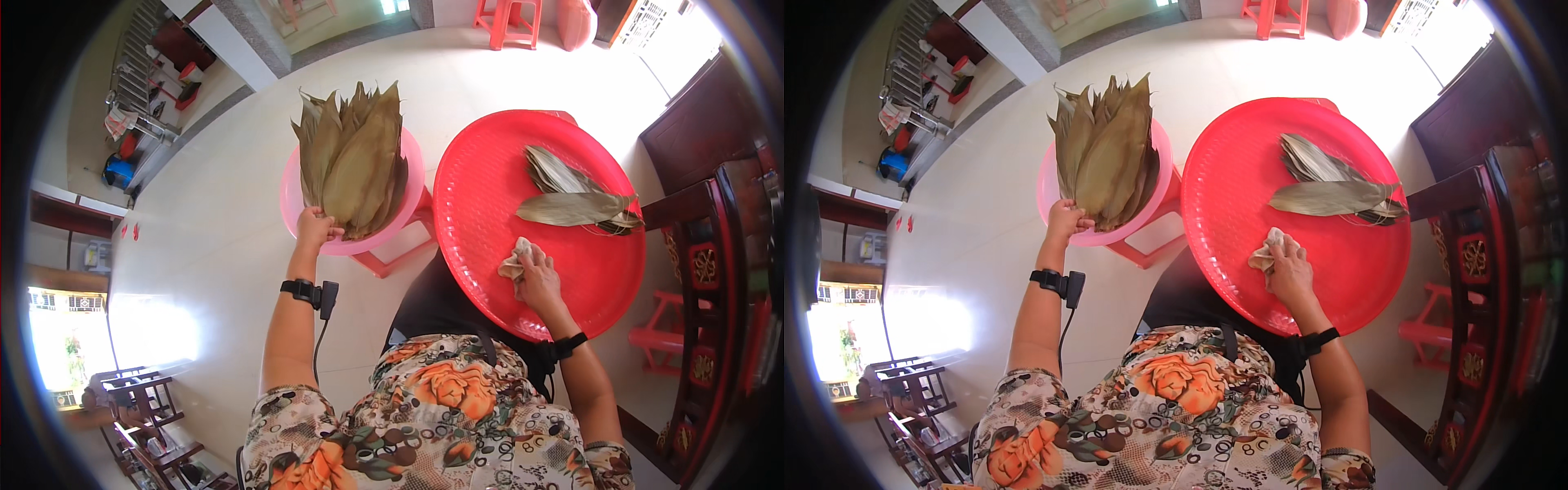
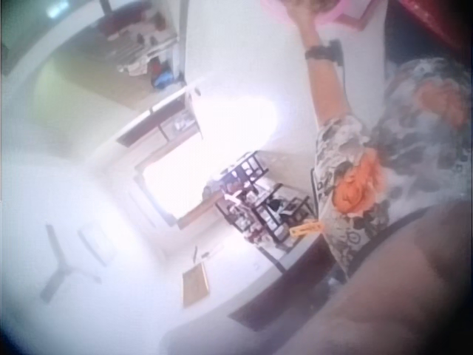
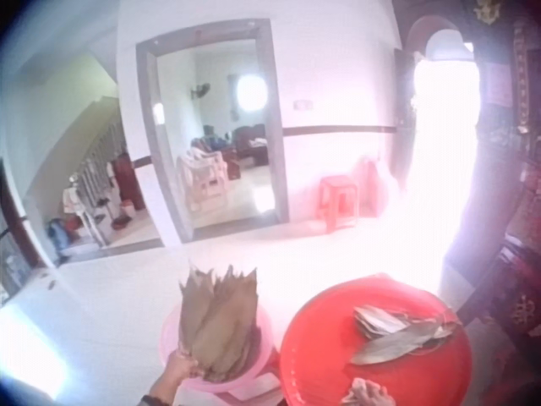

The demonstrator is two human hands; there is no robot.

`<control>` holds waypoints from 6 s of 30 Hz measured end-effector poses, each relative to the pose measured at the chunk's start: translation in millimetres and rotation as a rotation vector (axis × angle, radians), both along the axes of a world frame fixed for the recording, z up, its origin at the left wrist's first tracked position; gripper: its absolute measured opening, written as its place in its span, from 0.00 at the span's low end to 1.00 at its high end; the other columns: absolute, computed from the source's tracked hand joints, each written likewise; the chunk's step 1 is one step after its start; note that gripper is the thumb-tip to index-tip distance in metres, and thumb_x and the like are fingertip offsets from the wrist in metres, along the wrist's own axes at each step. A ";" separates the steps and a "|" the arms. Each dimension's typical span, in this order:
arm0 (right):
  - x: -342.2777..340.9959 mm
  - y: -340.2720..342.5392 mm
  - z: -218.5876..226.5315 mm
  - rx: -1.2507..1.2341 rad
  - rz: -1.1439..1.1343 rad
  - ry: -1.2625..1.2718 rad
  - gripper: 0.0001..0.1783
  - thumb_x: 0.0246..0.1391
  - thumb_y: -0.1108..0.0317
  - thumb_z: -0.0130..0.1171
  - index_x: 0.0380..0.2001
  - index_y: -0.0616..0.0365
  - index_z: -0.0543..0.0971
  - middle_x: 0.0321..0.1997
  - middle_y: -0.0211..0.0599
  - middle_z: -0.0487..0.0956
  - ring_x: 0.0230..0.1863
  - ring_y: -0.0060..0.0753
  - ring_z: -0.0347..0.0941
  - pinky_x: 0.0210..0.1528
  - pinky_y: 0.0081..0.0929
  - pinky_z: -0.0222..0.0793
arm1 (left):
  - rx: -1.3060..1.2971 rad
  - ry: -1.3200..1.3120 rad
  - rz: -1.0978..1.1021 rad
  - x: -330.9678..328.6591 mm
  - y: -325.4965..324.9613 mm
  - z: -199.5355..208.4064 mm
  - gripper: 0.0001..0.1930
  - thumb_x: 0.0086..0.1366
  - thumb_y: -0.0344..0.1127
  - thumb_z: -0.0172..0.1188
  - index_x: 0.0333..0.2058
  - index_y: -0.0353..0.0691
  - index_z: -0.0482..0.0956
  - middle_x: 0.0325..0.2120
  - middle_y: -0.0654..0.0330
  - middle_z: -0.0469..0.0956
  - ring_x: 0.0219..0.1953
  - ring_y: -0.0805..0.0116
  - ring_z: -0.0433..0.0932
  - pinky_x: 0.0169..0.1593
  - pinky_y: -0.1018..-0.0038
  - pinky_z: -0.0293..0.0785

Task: The person cleans leaves with a cloth on a tray. They pick a leaf from a bucket, wipe it on both sides, and place it in a pile on the red tray.

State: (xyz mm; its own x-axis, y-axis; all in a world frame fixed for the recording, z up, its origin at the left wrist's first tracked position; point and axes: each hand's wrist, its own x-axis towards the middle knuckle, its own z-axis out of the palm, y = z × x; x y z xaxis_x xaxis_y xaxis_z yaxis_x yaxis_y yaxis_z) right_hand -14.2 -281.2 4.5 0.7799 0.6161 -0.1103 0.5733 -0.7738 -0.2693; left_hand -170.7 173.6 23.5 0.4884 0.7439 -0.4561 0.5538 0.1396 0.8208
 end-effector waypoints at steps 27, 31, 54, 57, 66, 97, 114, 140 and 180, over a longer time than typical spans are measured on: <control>-16.1 -14.4 52.7 0.017 0.025 0.102 0.22 0.48 0.63 0.56 0.49 0.49 0.73 0.59 0.48 0.66 0.54 0.55 0.68 0.49 0.45 0.71 | 0.967 -0.002 -1.570 206.2 -290.7 -23.4 0.36 0.59 0.48 0.61 0.61 0.36 0.60 0.66 0.45 0.51 0.67 0.44 0.52 0.62 0.54 0.62; -24.0 -38.4 66.3 0.078 0.174 0.055 0.22 0.45 0.65 0.59 0.47 0.46 0.74 0.52 0.42 0.72 0.51 0.49 0.70 0.49 0.40 0.71 | 0.884 0.153 -1.798 181.1 -295.9 -33.1 0.39 0.60 0.52 0.59 0.61 0.31 0.58 0.65 0.42 0.51 0.66 0.44 0.53 0.62 0.52 0.61; 73.3 -78.5 -2.6 -0.222 -0.335 -0.008 0.28 0.44 0.62 0.64 0.52 0.45 0.75 0.69 0.40 0.59 0.58 0.50 0.66 0.56 0.40 0.69 | 0.605 -0.211 -1.772 92.0 -249.5 -23.8 0.28 0.65 0.52 0.53 0.55 0.35 0.69 0.57 0.46 0.66 0.61 0.48 0.63 0.62 0.59 0.61; 83.2 -121.3 8.4 -0.187 -0.399 0.056 0.26 0.46 0.64 0.62 0.52 0.46 0.75 0.66 0.41 0.62 0.58 0.49 0.66 0.56 0.38 0.68 | 0.552 -0.164 -1.750 95.4 -251.6 -6.7 0.28 0.64 0.51 0.54 0.55 0.34 0.69 0.57 0.47 0.67 0.60 0.48 0.64 0.61 0.60 0.63; 53.4 -124.5 79.5 -0.397 -0.344 0.216 0.18 0.44 0.69 0.59 0.43 0.52 0.78 0.50 0.45 0.74 0.48 0.50 0.74 0.47 0.41 0.72 | 0.603 -0.249 -1.640 91.1 -245.2 -13.0 0.28 0.62 0.50 0.57 0.51 0.32 0.71 0.55 0.46 0.67 0.56 0.47 0.68 0.58 0.61 0.66; 42.5 -189.8 14.4 0.255 -0.463 0.008 0.23 0.40 0.79 0.60 0.45 0.62 0.75 0.55 0.47 0.71 0.57 0.50 0.68 0.58 0.35 0.65 | 0.906 -0.303 -1.407 127.8 -270.0 -43.3 0.12 0.56 0.37 0.62 0.38 0.41 0.75 0.36 0.55 0.73 0.42 0.52 0.75 0.42 0.61 0.74; 23.5 -39.9 100.3 0.370 0.070 -0.276 0.25 0.39 0.73 0.59 0.46 0.44 0.74 0.53 0.32 0.70 0.56 0.44 0.68 0.53 0.42 0.68 | -0.110 0.202 -1.117 143.8 -249.4 -46.6 0.07 0.62 0.31 0.55 0.34 0.32 0.76 0.23 0.58 0.78 0.19 0.70 0.79 0.21 0.77 0.72; 39.0 -54.5 112.8 0.092 -0.095 -0.054 0.19 0.46 0.71 0.56 0.44 0.54 0.71 0.48 0.46 0.72 0.46 0.54 0.72 0.39 0.46 0.74 | -0.382 0.166 -0.957 142.8 -241.5 -60.3 0.06 0.57 0.20 0.53 0.34 0.30 0.75 0.23 0.51 0.79 0.22 0.63 0.83 0.20 0.74 0.75; 29.6 -84.3 21.1 -0.246 -0.241 0.102 0.36 0.33 0.71 0.71 0.51 0.53 0.70 0.60 0.47 0.64 0.54 0.56 0.67 0.52 0.43 0.70 | 0.010 -0.423 -0.242 17.4 -36.2 52.3 0.12 0.64 0.25 0.50 0.46 0.33 0.71 0.29 0.55 0.79 0.29 0.67 0.82 0.30 0.78 0.76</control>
